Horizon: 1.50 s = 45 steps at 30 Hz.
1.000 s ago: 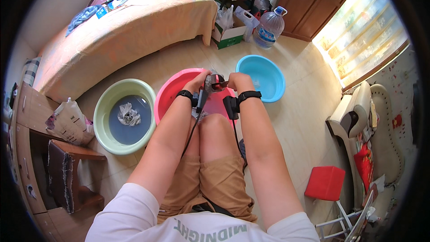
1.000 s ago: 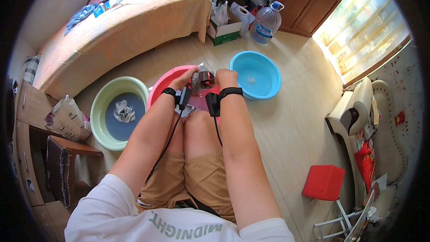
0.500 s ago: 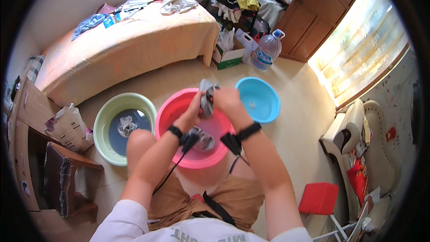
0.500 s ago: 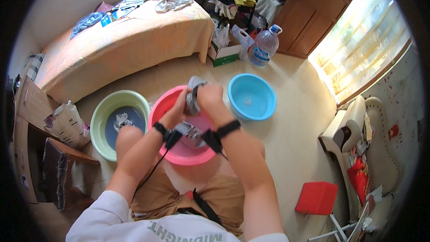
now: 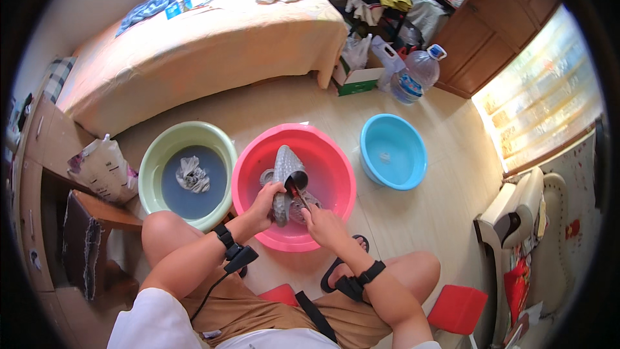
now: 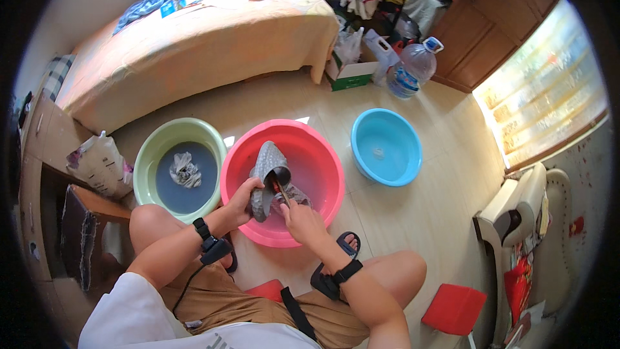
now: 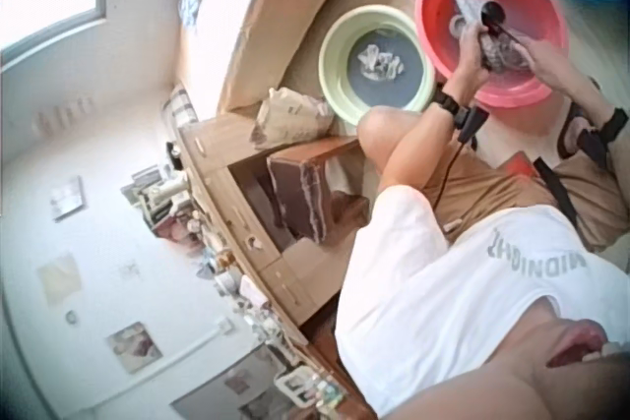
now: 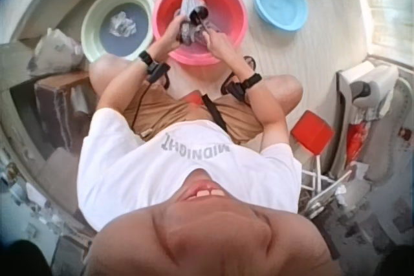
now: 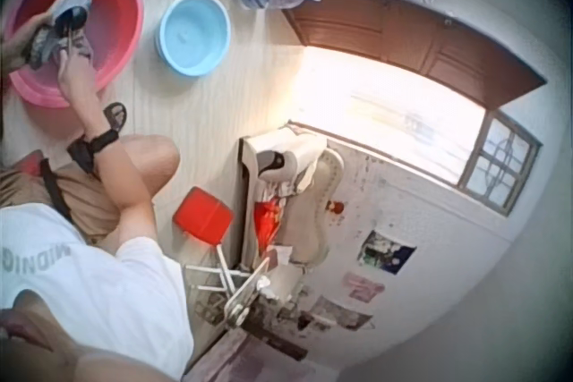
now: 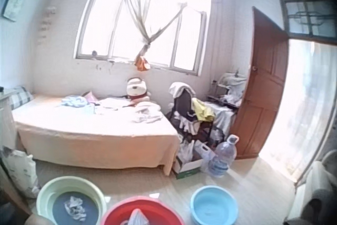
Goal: The person scrubs grey foam sandals with a wooden-handled brush over a pink basin of water.
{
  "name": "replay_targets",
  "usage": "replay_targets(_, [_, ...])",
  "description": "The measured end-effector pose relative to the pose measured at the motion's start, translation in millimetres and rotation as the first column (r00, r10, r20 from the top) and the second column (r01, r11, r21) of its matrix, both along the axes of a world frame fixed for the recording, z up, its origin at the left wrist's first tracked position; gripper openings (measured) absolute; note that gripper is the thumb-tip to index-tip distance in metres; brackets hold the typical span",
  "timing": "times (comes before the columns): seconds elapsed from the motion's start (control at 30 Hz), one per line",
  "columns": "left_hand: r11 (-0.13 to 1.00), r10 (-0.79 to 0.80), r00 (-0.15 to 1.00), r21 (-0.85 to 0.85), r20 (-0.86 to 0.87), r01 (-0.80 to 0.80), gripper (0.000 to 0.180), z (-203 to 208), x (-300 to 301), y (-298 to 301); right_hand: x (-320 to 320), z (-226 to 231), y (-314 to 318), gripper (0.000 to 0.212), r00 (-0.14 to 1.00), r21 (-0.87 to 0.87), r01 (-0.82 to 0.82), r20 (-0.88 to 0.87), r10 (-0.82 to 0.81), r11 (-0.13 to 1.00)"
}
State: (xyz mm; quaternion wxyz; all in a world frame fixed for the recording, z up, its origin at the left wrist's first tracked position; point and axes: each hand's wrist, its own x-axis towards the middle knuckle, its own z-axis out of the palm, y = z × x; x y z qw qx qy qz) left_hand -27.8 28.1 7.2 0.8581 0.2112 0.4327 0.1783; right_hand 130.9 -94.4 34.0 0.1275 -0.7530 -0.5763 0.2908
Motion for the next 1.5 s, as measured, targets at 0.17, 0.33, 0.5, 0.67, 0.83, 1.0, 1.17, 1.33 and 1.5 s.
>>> replay_targets(0.17, [0.995,0.086,0.996,0.049,-0.034,-0.084,0.026,0.5,4.8,-9.0,-4.8,-29.5,-13.6,0.05,0.969,0.078,0.106,-0.233,-0.086,0.991])
replay_targets(0.33, [0.993,0.065,0.997,0.099,-0.052,-0.06,0.02,7.3,6.5,-14.0,-16.0,-26.4,-11.6,0.052,0.899,-0.01,0.219,-0.387,-0.205,0.976])
replay_targets(0.5, [0.999,0.025,0.998,0.036,-0.051,-0.023,0.023,-10.3,3.8,-0.4,-11.4,-42.5,-5.9,0.053,0.858,-0.002,0.272,-0.451,-0.244,0.962])
replay_targets(0.67, [0.994,0.081,0.996,0.074,-0.036,-0.078,0.021,-12.5,13.8,-1.6,-12.1,-44.4,-0.8,0.055,0.844,-0.005,0.298,-0.465,-0.266,0.955])
replay_targets(0.83, [0.995,0.071,0.997,0.068,-0.035,-0.069,0.024,0.3,17.6,-2.9,-7.1,-65.9,-1.7,0.052,0.737,-0.129,0.349,-0.574,-0.358,0.928])
replay_targets(1.0, [0.989,0.077,0.997,0.126,-0.025,-0.073,0.026,2.8,16.4,-2.2,-5.5,-75.7,-7.3,0.05,0.409,-0.303,0.385,-0.791,-0.456,0.872])
replay_targets(1.17, [0.994,0.089,0.996,0.065,-0.003,-0.088,0.026,3.7,14.7,-7.7,-9.0,-60.4,-5.1,0.045,0.237,-0.374,0.534,-0.795,-0.559,0.758])
replay_targets(1.33, [0.991,0.129,0.989,0.03,0.07,-0.132,0.023,-11.4,5.3,-5.2,-23.4,-41.3,-8.1,0.036,0.156,-0.406,0.524,-0.818,-0.553,0.748])
replay_targets(1.5, [0.991,0.116,0.991,0.061,0.069,-0.12,0.03,-30.5,-0.7,-0.9,-52.3,-66.1,-30.5,0.037,0.342,-0.301,0.476,-0.802,-0.49,0.826])
